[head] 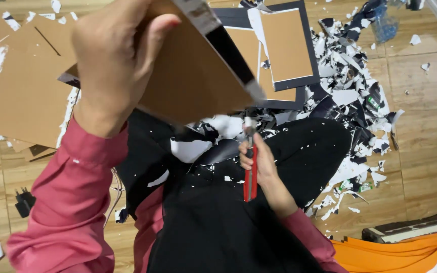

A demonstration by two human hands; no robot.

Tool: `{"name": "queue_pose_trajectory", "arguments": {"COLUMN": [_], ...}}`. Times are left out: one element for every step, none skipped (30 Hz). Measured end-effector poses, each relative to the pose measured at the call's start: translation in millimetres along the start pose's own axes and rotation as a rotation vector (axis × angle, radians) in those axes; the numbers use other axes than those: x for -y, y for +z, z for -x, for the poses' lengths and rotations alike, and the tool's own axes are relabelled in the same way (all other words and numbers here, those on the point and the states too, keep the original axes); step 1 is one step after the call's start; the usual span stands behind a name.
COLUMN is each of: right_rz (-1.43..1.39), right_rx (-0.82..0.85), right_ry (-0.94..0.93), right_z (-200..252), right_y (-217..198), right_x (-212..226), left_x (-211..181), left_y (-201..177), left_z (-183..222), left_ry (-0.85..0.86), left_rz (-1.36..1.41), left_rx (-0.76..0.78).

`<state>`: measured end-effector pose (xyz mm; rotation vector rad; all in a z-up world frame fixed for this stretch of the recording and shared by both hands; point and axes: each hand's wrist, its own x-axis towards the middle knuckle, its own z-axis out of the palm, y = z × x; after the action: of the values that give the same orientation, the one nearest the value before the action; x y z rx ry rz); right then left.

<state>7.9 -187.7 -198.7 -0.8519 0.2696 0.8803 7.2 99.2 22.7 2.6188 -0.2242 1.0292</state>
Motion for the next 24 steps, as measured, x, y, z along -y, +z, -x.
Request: {"name": "queue_pose_trajectory", "arguments": {"right_rz": [-0.018, -0.019, 0.011, 0.041, 0.041, 0.132, 0.224, 0.224, 0.35, 0.477, 0.477, 0.602, 0.728, 0.728, 0.908, 1.09, 1.091, 1.272, 1.453, 1.455, 1.509, 1.561, 1.561, 1.567], "right_rx": [-0.026, -0.028, -0.053, -0.08, -0.085, -0.104, -0.124, -0.133, -0.121, -0.106, -0.113, -0.084, -0.055, -0.058, -0.088, -0.119, -0.121, -0.171, -0.221, -0.216, -0.229, -0.242, -0.238, -0.272], "right_ry": [-0.093, -0.088, -0.166, -0.245, -0.242, -0.321, -0.398, -0.395, -0.417, -0.44, -0.437, -0.449, -0.46, -0.457, -0.465, -0.467, -0.461, -0.493, -0.522, -0.519, -0.558, -0.599, -0.597, -0.548], "right_z": [5.6, 12.0, 18.4, 25.3, 29.5, 34.2, 38.8, 43.0, 47.2, 50.6, 54.0, 56.3, 58.7, 60.6, 62.4, 64.4, 65.5, 65.8, 66.1, 65.3, 64.6, 63.5, 61.4, 59.1], "right_y": [2.8, 8.0, 13.1, 17.6, 18.5, 19.3, 20.0, 22.6, 25.2, 28.5, 31.1, 33.9, 36.8, 40.1, 43.6, 46.8, 52.2, 57.9, 63.9, 64.4, 65.1, 66.1, 62.6, 59.0], "right_x": [3.6, 9.2, 15.1, 21.3, 23.2, 25.0, 26.9, 28.9, 30.8, 32.9, 33.1, 33.7, 34.4, 33.9, 33.2, 32.7, 34.4, 36.7, 38.8, 41.3, 43.9, 46.3, 47.7, 49.6], "left_x": [7.3, 9.6, 11.9, 13.7, 14.9, 15.9, 16.7, 21.2, 25.5, 30.1, 34.3, 39.0, 43.6, 48.5, 53.4, 58.1, 61.7, 65.9, 70.4, 72.1, 73.8, 75.8, 78.1, 80.1], "left_y": [5.0, 14.6, 24.6, 35.4, 45.5, 56.2, 67.2, 82.7, 98.2, 113.0, 129.8, 146.1, 162.3, 172.5, 182.7, 193.1, 196.7, 199.8, 202.7, 199.8, 196.8, 193.7, 191.6, 190.4], "left_z": [0.4, -2.3, -5.1, -8.1, -10.9, -13.9, -16.8, -17.4, -17.7, -18.4, -15.9, -13.7, -11.5, -7.3, -3.0, 2.0, 5.2, 7.9, 10.7, 11.2, 11.5, 11.2, 12.5, 12.4], "left_ry": [-0.036, -0.04, -0.013, 0.016, 0.013, -0.008, -0.027, -0.029, 0.013, 0.056, 0.055, 0.042, 0.029, 0.028, 0.034, 0.037, 0.034, 0.016, -0.002, -0.008, -0.077, -0.145, -0.149, -0.173], "left_rz": [-0.025, -0.025, -0.012, 0.004, 0.007, 0.056, 0.105, 0.113, 0.137, 0.159, 0.165, 0.158, 0.152, 0.155, 0.137, 0.119, 0.123, 0.132, 0.141, 0.14, 0.174, 0.209, 0.207, 0.178], "left_rx": [0.075, 0.078, 0.108, 0.138, 0.14, 0.247, 0.355, 0.36, 0.417, 0.471, 0.475, 0.534, 0.593, 0.595, 0.552, 0.509, 0.512, 0.496, 0.48, 0.48, 0.527, 0.573, 0.574, 0.563]}}
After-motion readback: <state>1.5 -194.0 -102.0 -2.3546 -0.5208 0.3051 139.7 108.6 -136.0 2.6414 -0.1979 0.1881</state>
